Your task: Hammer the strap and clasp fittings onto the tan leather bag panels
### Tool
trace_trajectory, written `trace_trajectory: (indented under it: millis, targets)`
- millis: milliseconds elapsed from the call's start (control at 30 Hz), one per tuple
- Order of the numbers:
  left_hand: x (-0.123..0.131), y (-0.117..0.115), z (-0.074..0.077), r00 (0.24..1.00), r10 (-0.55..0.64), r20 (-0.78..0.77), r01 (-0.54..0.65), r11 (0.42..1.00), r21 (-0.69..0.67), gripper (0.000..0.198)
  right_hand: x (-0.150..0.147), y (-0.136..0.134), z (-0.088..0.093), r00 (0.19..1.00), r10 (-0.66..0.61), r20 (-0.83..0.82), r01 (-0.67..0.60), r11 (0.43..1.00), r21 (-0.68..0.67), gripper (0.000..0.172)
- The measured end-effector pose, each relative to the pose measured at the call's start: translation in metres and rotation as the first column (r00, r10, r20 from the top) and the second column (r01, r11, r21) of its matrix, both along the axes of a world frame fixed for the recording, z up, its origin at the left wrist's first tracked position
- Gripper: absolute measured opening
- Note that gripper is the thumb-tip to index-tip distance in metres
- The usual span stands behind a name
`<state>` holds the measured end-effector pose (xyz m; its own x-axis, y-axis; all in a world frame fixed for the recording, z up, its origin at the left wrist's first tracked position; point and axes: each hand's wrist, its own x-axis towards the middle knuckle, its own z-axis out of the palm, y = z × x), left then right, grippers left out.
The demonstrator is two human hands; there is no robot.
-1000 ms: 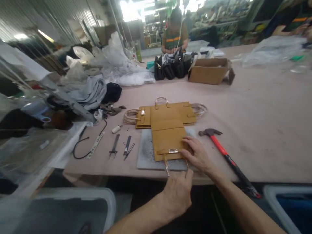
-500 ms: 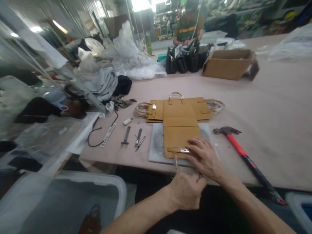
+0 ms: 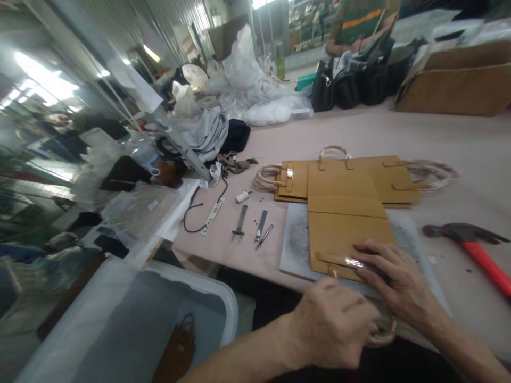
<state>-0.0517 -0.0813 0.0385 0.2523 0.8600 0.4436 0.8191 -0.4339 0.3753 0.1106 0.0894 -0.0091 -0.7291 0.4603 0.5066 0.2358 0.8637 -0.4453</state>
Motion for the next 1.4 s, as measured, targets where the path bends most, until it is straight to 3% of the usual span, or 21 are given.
trace_trajectory:
  millis: [33,67,100,167,200,233,300,333,400,500,633,733,800,867,933,1033,1133,1300,1400]
  targets:
    - [-0.023,0.0,0.005,0.989,0.143,0.029,-0.143,0.99,-0.005,0.02,-0.001,0.001,-0.001,1.0,0.0,-0.01,0.0,1.0,0.005,0.021]
    - [-0.05,0.0,0.01,0.943,0.33,0.053,-0.329,0.944,-0.023,0.022,-0.002,0.001,-0.003,1.0,-0.004,-0.016,0.004,1.0,0.008,0.02]
    - [-0.079,0.0,0.015,0.854,0.518,0.058,-0.514,0.855,-0.07,0.025,-0.002,0.002,-0.003,1.0,-0.01,-0.02,0.01,1.0,0.01,0.019]
    - [-0.139,-0.001,0.023,0.599,0.799,-0.045,-0.792,0.584,-0.178,0.026,-0.003,0.0,-0.001,1.0,-0.02,-0.015,0.02,1.0,0.002,0.018]
    - [-0.167,-0.001,0.025,0.497,0.854,-0.152,-0.858,0.458,-0.234,0.028,-0.003,-0.001,0.001,1.0,-0.02,-0.005,0.02,1.0,-0.005,0.018]
    - [-0.191,0.0,0.025,0.45,0.854,-0.262,-0.878,0.369,-0.306,0.032,-0.002,-0.004,0.004,1.0,-0.021,0.005,0.021,1.0,-0.016,0.018]
    - [-0.226,0.005,0.019,0.486,0.771,-0.412,-0.819,0.237,-0.523,0.04,-0.002,-0.008,0.011,0.999,-0.022,0.039,0.024,0.999,-0.048,0.017]
    - [-0.237,0.008,0.014,0.504,0.741,-0.444,-0.791,0.19,-0.581,0.042,-0.002,-0.01,0.013,0.998,-0.027,0.051,0.03,0.998,-0.062,0.017]
    - [-0.248,0.015,0.004,0.516,0.716,-0.471,-0.781,0.167,-0.602,0.039,-0.002,-0.013,0.016,0.996,-0.029,0.079,0.035,0.996,-0.078,0.018]
    - [-0.251,0.021,-0.005,0.536,0.688,-0.489,-0.778,0.178,-0.603,0.03,-0.001,-0.015,0.017,0.994,-0.032,0.109,0.041,0.995,-0.086,0.019]
    - [-0.251,0.02,-0.006,0.575,0.685,-0.447,-0.722,0.168,-0.671,0.02,-0.001,-0.017,0.017,0.991,-0.045,0.122,0.055,0.996,-0.074,0.019]
    - [-0.254,0.008,-0.003,0.557,0.806,-0.198,-0.585,0.211,-0.783,0.022,-0.002,-0.017,0.018,0.991,-0.038,0.124,0.049,0.995,-0.083,0.018]
    - [-0.252,-0.003,0.001,0.446,0.888,0.109,-0.382,0.3,-0.874,0.03,-0.002,-0.017,0.018,0.991,-0.043,0.129,0.056,0.994,-0.094,0.018]
    - [-0.244,-0.012,0.003,0.243,0.885,0.398,-0.215,0.449,-0.867,0.041,-0.003,-0.018,0.019,0.99,-0.05,0.133,0.063,0.993,-0.097,0.018]
    - [-0.229,-0.017,0.003,0.092,0.806,0.585,-0.211,0.59,-0.78,0.048,-0.003,-0.018,0.019,0.989,-0.054,0.137,0.068,0.993,-0.096,0.018]
    - [-0.196,-0.017,-0.002,0.047,0.664,0.746,-0.332,0.715,-0.616,0.048,-0.004,-0.018,0.02,0.989,-0.057,0.137,0.071,0.993,-0.097,0.019]
    - [-0.158,-0.012,-0.007,0.177,0.573,0.8,-0.395,0.786,-0.476,0.039,-0.004,-0.019,0.02,0.989,-0.061,0.135,0.074,0.992,-0.1,0.02]
    - [-0.113,-0.003,-0.015,0.588,0.442,0.677,-0.303,0.897,-0.322,0.016,-0.003,-0.019,0.02,0.986,-0.07,0.149,0.088,0.989,-0.115,0.02]
    - [-0.105,0.001,-0.023,0.757,0.328,0.565,-0.256,0.945,-0.205,0.009,-0.003,-0.019,0.021,0.986,-0.068,0.149,0.086,0.989,-0.119,0.02]
